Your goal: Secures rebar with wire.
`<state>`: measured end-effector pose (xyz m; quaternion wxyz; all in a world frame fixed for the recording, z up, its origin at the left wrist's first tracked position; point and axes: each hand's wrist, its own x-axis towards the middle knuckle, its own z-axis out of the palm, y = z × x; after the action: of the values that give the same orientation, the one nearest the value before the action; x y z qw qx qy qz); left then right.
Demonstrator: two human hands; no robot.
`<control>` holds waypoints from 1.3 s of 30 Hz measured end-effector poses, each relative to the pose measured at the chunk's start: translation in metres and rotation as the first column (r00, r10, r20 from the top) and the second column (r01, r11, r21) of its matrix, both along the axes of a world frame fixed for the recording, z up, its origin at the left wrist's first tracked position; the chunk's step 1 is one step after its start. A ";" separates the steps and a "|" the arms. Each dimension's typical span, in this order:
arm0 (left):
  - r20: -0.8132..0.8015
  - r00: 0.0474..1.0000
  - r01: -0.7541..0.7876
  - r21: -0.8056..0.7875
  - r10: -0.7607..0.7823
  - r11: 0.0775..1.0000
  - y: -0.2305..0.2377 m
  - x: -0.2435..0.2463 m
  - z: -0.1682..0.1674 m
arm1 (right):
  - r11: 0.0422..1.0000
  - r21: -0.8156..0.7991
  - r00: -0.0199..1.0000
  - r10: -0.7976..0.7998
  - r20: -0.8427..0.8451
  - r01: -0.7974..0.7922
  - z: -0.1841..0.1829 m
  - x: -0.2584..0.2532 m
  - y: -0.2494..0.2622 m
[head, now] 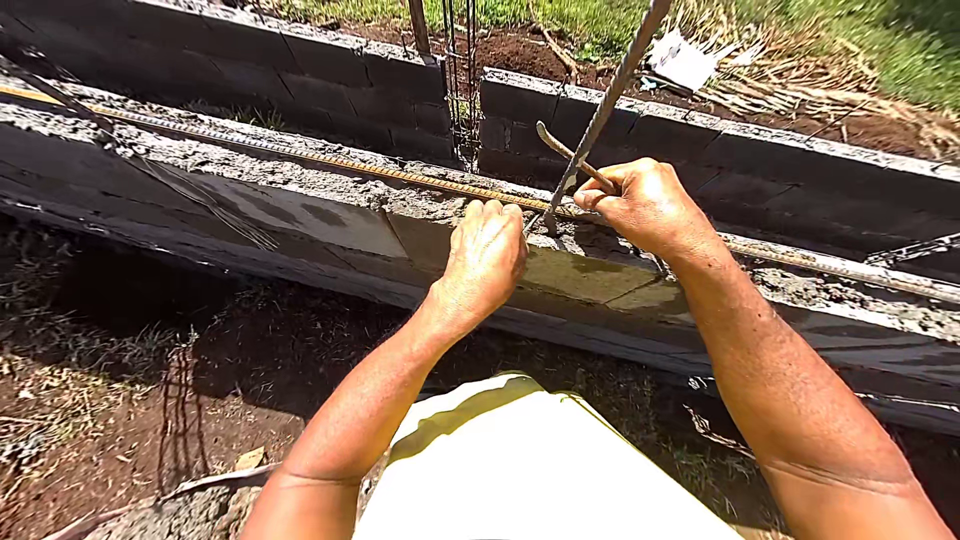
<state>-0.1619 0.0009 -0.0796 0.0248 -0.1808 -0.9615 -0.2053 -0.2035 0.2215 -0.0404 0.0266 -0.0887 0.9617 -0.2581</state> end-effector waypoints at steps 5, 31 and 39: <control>0.083 0.995 -0.065 0.120 0.055 0.991 0.006 0.006 -0.013 | 0.996 0.021 0.996 -0.090 -0.023 0.090 -0.004 0.017 -0.010; 0.196 0.979 -0.112 0.273 0.059 0.956 -0.002 0.003 -0.028 | 0.858 0.512 0.971 0.156 -0.183 -0.041 0.041 0.044 0.052; 0.221 0.975 -0.110 0.332 0.036 0.937 -0.002 0.000 -0.036 | 0.720 0.680 0.956 0.277 -0.095 -0.141 0.064 0.039 0.029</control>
<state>-0.1623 -0.0016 -0.1158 -0.0388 -0.1150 -0.9144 -0.3861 -0.1644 0.2507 0.0237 -0.0063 -0.2059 0.9716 0.1167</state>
